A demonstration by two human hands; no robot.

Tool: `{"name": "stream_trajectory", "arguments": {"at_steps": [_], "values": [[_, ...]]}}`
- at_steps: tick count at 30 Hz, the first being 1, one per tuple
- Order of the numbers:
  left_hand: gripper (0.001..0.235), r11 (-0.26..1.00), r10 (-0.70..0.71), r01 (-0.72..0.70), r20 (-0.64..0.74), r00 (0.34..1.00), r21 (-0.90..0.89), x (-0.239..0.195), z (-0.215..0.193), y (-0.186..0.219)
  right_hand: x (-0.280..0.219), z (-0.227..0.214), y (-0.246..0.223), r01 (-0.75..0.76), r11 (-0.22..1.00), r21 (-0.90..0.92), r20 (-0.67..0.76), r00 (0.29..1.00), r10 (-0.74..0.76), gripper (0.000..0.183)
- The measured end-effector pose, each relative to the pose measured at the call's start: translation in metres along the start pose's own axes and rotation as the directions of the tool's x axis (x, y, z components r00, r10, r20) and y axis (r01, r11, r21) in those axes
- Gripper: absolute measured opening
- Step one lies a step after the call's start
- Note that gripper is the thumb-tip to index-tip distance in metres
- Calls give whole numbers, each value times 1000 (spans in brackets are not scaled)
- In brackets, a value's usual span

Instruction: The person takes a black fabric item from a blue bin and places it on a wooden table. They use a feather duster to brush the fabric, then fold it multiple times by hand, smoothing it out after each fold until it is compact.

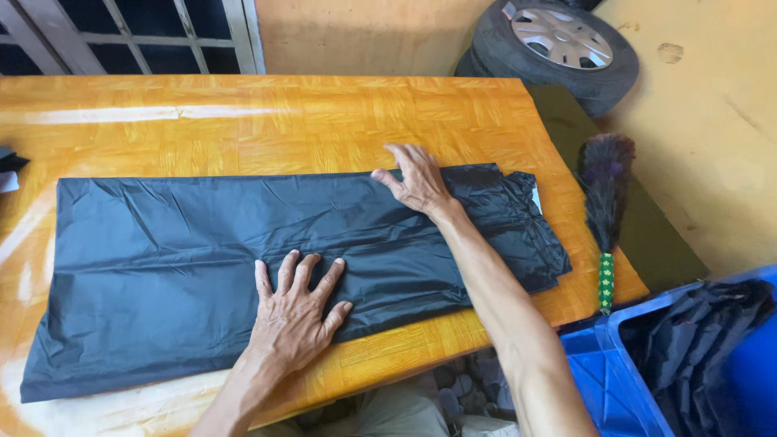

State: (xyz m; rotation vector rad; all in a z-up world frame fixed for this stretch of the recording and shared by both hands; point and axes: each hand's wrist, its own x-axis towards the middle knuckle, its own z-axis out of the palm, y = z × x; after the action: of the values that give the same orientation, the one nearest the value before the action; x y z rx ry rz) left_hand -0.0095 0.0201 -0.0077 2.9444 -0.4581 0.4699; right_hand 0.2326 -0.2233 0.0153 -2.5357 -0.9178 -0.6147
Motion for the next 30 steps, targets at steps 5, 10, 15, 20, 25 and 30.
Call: {"name": "stream_trajectory", "arguments": {"at_steps": [5, 10, 15, 20, 25, 30], "values": [[66, 1000, -3, 3, 37, 999, 3, 3, 0, -1, -42, -48, -20, 124, 960, -251, -8, 991, -130, 71], [65, 1000, 3, -2, 21, 1000, -26, 3, -5, 0, -77, -38, -2, 148, 967, -206, 99, 987, -130, 61], [65, 1000, 0, 0, -22, 1000, -20, 5, -7, 0, -55, -35, -8, 149, 962, -230, 102, 986, -128, 54], [62, 996, 11, 0, 117, 993, -86, 4, -28, 14, 7, -21, -39, 123, 992, 35, 112, 986, -126, 48], [81, 969, 117, -71, 186, 976, -235, -4, -43, 30, 40, 17, -48, 0, 979, 204, 364, 928, -76, 56], [82, 967, 110, -21, 342, 933, -255, -5, -47, 21, 65, 2, -51, -221, 965, 141, 591, 801, 97, 62]]}}
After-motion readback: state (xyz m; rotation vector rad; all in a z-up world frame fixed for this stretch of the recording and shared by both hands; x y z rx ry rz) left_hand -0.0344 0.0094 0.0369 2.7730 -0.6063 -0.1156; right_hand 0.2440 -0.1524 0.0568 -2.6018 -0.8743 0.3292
